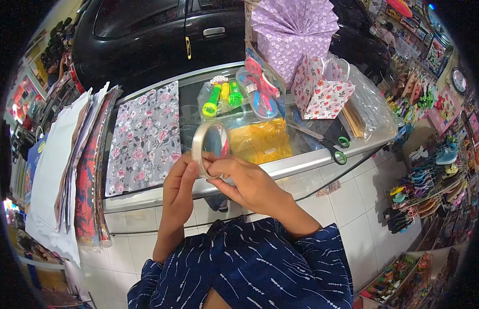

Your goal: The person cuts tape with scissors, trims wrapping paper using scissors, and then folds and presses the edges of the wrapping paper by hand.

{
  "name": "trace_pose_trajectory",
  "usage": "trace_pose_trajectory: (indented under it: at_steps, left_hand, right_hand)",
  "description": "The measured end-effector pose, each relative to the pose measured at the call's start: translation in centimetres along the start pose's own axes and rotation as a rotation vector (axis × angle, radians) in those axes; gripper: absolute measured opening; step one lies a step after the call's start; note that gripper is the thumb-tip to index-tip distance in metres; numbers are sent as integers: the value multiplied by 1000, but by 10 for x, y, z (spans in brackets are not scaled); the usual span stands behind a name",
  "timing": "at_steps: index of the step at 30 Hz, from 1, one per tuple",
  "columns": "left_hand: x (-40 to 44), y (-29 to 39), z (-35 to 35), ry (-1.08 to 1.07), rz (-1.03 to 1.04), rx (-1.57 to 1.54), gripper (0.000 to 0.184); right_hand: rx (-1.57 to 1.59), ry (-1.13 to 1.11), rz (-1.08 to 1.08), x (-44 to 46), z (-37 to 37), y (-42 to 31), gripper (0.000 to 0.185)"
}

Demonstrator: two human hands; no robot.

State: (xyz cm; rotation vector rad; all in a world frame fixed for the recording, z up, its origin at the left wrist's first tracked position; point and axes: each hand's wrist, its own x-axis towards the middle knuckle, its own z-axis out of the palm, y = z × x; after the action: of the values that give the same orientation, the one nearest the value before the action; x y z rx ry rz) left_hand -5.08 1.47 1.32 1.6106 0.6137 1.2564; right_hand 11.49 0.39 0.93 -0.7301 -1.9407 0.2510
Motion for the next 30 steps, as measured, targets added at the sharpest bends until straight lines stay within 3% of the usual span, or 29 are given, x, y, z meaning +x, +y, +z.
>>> trace_pose_trajectory:
  at_steps: [2, 5, 6, 9, 13, 16, 25, 30]
  left_hand:
    - [2, 1, -3, 10, 38, 89, 24]
    - [3, 2, -11, -34, 76, 180, 25]
    - [3, 2, -13, -61, 83, 203, 25]
    - [-2, 0, -15, -168, -34, 59, 24]
    - [-4, 9, -10, -197, -95, -36, 25]
    - [-3, 10, -10, -219, -106, -81, 27]
    - [-2, 7, -18, -213, -211, -78, 30]
    - [-7, 5, -20, -273, -181, -36, 35]
  right_hand:
    - [69, -33, 113, 1, -4, 1, 46]
    - [-102, 121, -14, 15, -25, -4, 53]
    - [-192, 24, -37, 27, -33, -8, 43]
    - [-51, -146, -67, 35, -22, 10, 30]
    - [224, -180, 59, 31, -14, 16, 18]
    - [261, -145, 52, 27, -11, 20, 15]
    - [-226, -92, -108, 24, -13, 2, 22]
    - [-327, -102, -135, 23, -14, -9, 28]
